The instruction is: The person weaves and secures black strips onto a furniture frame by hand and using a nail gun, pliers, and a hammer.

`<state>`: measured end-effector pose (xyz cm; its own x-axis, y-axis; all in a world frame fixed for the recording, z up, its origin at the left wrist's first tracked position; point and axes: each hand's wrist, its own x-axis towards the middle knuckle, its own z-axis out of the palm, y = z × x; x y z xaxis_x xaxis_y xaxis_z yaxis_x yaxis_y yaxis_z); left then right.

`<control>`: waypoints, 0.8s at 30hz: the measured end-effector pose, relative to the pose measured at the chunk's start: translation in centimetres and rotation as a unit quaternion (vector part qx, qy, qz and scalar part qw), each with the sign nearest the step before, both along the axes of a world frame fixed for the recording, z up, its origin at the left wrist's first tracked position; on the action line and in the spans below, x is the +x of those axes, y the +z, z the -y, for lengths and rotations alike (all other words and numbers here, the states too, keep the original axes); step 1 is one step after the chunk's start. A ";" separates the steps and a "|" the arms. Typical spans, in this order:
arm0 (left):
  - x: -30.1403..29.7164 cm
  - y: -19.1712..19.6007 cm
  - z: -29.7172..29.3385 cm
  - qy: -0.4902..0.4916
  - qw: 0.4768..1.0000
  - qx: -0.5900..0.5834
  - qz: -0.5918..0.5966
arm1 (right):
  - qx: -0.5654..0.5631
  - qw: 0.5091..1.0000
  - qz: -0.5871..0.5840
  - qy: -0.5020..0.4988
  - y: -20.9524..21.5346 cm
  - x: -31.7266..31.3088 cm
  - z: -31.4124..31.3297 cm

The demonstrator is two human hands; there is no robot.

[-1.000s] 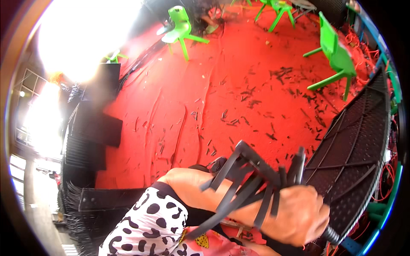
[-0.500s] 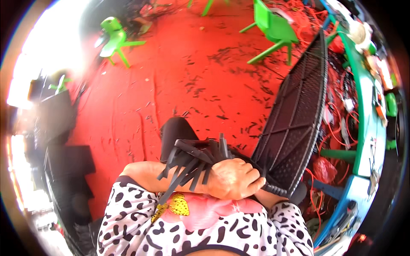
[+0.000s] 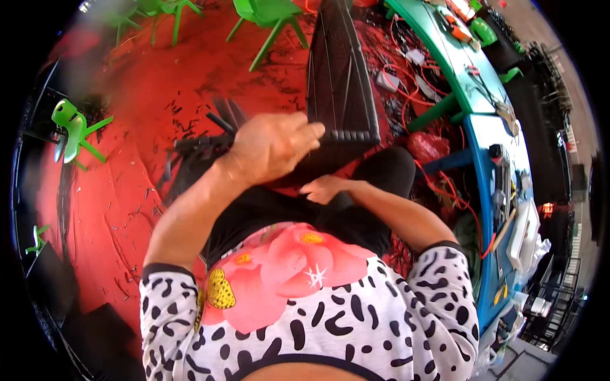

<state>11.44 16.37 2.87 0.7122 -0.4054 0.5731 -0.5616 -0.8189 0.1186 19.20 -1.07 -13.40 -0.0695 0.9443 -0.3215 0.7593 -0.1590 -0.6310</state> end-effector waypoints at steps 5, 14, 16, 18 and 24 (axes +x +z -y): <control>-0.1 0.0 0.0 0.005 1.000 -0.010 -0.026 | 0.180 0.959 -0.101 -0.195 17.0 0.4 8.6; -0.4 0.7 -0.2 0.030 0.995 0.003 -0.098 | 0.099 0.995 0.006 -0.020 22.5 8.7 -3.3; -0.5 0.6 -0.9 -0.014 0.996 -0.060 -0.065 | 0.052 0.998 0.004 0.025 21.5 8.4 -5.8; -0.5 0.6 -1.7 -0.012 0.995 -0.071 -0.071 | -0.111 0.994 -0.009 0.011 21.2 8.2 -7.5; 0.4 0.8 -2.7 -0.021 0.993 -0.082 -0.082 | 0.014 0.998 0.049 0.034 19.6 8.5 -8.4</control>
<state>11.88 19.06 3.67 0.7852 -0.3479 0.5123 -0.5577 -0.7569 0.3408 27.65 7.34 6.24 -0.1030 0.9472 -0.3037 0.8263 -0.0885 -0.5562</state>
